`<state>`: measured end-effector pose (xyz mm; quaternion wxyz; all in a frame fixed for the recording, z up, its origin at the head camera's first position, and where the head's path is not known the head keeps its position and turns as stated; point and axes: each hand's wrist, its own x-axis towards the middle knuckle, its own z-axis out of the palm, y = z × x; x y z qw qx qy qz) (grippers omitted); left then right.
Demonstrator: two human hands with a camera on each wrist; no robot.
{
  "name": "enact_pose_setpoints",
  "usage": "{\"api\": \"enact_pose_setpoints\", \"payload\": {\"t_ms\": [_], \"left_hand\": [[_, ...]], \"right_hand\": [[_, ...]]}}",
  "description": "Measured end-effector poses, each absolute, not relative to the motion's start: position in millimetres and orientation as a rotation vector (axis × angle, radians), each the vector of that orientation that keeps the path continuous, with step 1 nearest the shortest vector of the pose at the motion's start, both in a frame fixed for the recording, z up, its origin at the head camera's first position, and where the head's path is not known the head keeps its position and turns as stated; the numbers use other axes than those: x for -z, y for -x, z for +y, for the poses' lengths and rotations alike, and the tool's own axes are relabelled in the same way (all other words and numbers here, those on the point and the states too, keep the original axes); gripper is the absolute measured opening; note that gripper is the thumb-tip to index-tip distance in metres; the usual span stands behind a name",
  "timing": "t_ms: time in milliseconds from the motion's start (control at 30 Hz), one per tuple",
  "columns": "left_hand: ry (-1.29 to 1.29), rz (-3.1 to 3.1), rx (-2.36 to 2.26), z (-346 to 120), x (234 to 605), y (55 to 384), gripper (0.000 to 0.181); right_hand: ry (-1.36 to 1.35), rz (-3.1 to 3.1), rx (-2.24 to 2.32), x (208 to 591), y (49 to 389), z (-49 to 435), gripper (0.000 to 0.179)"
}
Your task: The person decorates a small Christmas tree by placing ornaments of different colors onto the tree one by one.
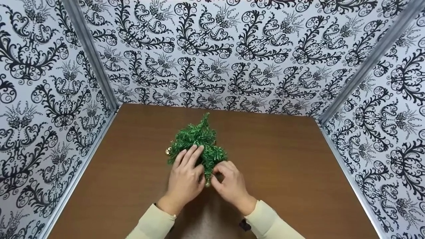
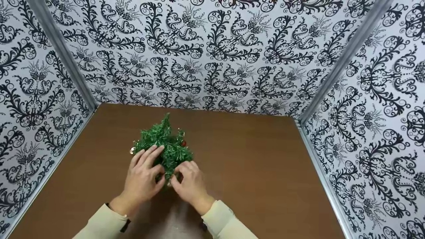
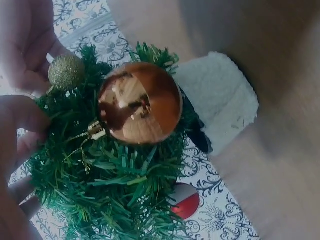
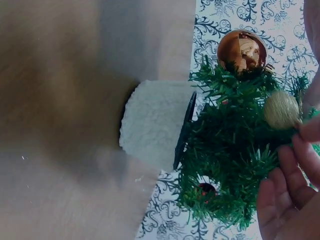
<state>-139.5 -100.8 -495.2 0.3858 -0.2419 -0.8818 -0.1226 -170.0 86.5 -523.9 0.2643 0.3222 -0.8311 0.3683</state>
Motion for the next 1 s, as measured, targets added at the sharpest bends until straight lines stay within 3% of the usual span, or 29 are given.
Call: {"api": "enact_pose_setpoints", "payload": {"t_ms": [167, 800, 1000], "left_hand": [[0.669, -2.230, 0.315, -102, 496, 140, 0.010], [0.726, -2.255, 0.324, -102, 493, 142, 0.018], [0.750, -2.215, 0.374, -114, 490, 141, 0.036]], "right_hand": [[-0.918, -2.223, -0.969, 525, 170, 89, 0.005], [-0.893, -2.190, -0.900, 526, 175, 121, 0.017], [-0.808, -2.272, -0.805, 528, 186, 141, 0.035]]}}
